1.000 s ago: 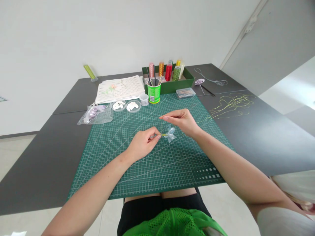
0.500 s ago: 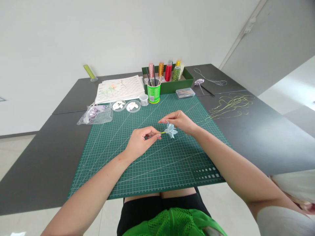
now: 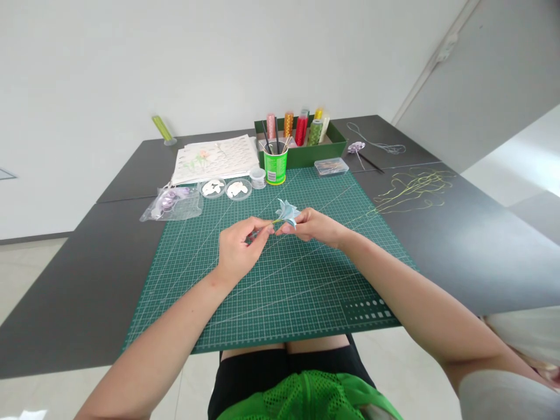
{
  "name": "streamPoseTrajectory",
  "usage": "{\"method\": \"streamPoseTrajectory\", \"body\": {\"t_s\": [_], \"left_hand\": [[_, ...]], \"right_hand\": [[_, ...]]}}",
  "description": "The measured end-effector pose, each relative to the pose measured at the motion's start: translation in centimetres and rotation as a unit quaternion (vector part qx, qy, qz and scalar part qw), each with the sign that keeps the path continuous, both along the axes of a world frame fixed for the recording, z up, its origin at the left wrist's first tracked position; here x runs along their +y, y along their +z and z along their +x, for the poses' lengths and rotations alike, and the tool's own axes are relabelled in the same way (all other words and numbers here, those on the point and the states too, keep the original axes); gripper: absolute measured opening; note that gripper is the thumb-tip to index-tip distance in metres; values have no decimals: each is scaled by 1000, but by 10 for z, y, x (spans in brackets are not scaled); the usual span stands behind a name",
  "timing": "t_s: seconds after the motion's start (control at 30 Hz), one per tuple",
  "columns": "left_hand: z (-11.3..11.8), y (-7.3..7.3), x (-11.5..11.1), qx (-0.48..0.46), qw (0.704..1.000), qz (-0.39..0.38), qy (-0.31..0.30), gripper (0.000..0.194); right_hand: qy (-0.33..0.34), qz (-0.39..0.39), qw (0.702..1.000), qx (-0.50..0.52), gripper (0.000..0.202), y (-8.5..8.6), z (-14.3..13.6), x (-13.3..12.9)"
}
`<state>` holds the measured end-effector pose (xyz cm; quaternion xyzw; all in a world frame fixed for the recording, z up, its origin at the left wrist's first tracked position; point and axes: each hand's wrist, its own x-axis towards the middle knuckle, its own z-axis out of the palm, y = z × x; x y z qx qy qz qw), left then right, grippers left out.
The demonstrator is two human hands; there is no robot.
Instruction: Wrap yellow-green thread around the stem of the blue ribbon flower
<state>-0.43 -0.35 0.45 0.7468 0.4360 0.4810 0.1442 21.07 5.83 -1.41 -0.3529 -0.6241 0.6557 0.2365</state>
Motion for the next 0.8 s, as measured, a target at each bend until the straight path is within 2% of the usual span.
{"method": "streamPoseTrajectory", "body": {"t_s": [0.2, 0.43, 0.57, 0.67, 0.73, 0.8], "left_hand": [[0, -6, 7, -115, 991, -70, 30, 10], [1, -12, 15, -244, 956, -160, 3, 11], [2, -9, 16, -297, 938, -181, 4, 10], [2, -7, 17, -338, 921, -195, 4, 9], [1, -7, 19, -364, 908, -207, 2, 9], [-1, -8, 21, -390, 895, -218, 2, 8]], "right_hand": [[3, -38, 998, 50, 38, -2, -9, -8], [18, -91, 988, 121, 36, -4, -12, -12], [-48, -125, 978, 160, 22, -2, -12, -9], [-109, -148, 965, 185, 21, -1, -11, -5], [-162, -127, 962, 180, 24, -2, -10, -2], [-222, -73, 963, 137, 28, -4, -8, 0]]}}
